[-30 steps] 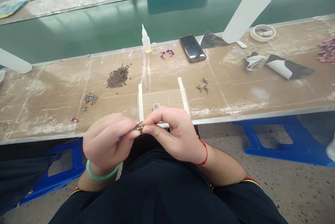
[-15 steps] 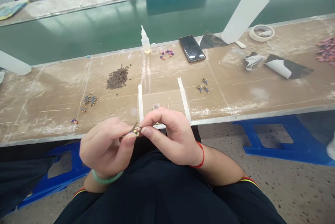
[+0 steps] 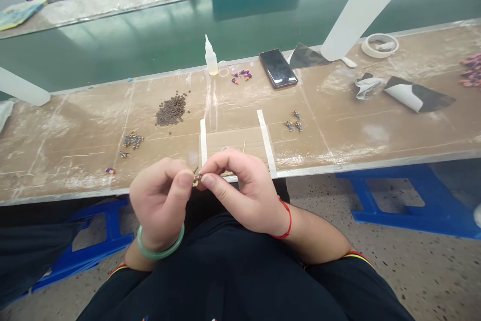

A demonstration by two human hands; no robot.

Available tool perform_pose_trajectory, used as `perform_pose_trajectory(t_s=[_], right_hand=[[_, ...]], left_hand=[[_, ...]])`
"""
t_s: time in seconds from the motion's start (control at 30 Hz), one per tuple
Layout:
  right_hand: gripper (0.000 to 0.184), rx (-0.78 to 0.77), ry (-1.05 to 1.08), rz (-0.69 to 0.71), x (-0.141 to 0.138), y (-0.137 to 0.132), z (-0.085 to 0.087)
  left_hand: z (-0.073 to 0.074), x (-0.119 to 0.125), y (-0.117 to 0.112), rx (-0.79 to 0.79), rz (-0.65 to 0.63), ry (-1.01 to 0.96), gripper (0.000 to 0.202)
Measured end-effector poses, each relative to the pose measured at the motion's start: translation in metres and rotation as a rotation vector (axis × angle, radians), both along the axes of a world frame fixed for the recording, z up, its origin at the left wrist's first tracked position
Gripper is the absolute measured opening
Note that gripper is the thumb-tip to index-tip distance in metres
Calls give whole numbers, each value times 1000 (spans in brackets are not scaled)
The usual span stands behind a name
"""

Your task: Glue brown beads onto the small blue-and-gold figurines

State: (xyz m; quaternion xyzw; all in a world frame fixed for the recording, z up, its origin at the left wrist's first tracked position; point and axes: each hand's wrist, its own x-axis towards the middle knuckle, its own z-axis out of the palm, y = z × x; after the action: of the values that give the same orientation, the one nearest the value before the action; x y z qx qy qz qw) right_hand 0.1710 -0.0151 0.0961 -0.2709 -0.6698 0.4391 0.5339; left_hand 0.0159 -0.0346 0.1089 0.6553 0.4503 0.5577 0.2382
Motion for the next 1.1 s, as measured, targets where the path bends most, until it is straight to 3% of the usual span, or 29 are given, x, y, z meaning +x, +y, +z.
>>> perform_pose_trajectory(t_s=[0.2, 0.47, 0.6, 0.83, 1.0, 1.1], right_hand=[[9, 318, -171, -277, -3, 4, -4], [16, 321, -156, -269, 2, 12, -1], [14, 333, -209, -270, 4, 12, 1], [23, 348, -268, -266, 3, 12, 3], [28, 341, -285, -224, 5, 12, 3], [27, 327, -309, -208, 8, 13, 3]], left_hand=[[-14, 7, 9, -404, -149, -436, 46], [-8, 17, 16, -852, -468, -777, 53], [-5, 20, 14, -896, -472, -860, 56], [-4, 23, 11, -857, -353, -929, 49], [-7, 26, 9, -768, -195, -948, 46], [-8, 28, 8, -758, -178, -934, 46]])
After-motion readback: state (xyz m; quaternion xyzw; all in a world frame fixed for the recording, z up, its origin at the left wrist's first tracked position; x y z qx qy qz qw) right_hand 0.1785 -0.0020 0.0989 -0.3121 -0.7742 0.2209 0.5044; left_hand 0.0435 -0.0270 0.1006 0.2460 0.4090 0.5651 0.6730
